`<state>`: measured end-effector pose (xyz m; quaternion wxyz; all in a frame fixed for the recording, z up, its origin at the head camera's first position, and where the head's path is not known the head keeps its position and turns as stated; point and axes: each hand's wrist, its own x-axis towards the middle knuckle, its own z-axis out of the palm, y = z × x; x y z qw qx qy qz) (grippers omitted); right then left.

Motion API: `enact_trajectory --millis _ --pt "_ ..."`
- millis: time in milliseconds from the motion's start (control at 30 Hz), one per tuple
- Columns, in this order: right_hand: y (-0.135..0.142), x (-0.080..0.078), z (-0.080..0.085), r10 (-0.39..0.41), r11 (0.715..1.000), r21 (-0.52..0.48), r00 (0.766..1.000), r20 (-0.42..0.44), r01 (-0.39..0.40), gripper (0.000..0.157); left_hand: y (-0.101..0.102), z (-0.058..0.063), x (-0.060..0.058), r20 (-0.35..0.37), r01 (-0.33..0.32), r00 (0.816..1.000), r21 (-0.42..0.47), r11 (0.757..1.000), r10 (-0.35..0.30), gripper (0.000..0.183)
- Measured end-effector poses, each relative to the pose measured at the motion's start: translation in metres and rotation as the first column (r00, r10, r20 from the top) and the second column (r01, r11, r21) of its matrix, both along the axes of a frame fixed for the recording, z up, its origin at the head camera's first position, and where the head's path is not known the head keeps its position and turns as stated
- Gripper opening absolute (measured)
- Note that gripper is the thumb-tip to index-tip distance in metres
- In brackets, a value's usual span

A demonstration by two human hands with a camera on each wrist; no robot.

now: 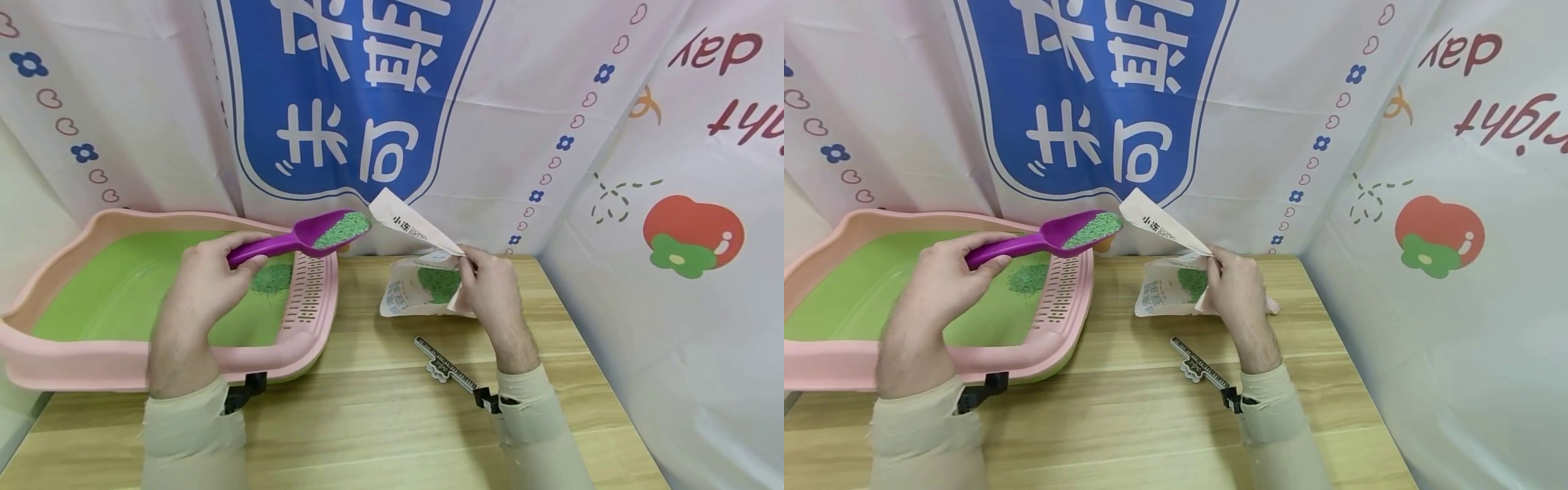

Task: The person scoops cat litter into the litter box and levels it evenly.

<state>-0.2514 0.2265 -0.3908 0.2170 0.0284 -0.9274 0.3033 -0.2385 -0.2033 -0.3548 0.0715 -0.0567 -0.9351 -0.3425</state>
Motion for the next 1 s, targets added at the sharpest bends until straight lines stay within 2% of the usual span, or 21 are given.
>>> enact_trajectory --millis 400,800,1000 --pt "0.0 -0.001 0.0 0.002 1.0 -0.002 1.0 0.001 -0.002 0.028 -0.013 0.001 0.004 0.035 -0.112 0.993 -0.016 0.994 0.112 0.047" --pt "0.001 -0.001 -0.002 -0.001 1.0 0.004 1.0 0.0 0.001 0.028 -0.027 -0.002 0.013 0.079 -0.235 0.969 -0.011 0.972 0.235 0.05" --pt "0.0 0.0 0.0 -0.004 1.0 0.01 1.0 0.006 0.004 0.028 -0.038 -0.004 0.013 0.091 -0.267 0.959 -0.029 0.963 0.269 0.051"
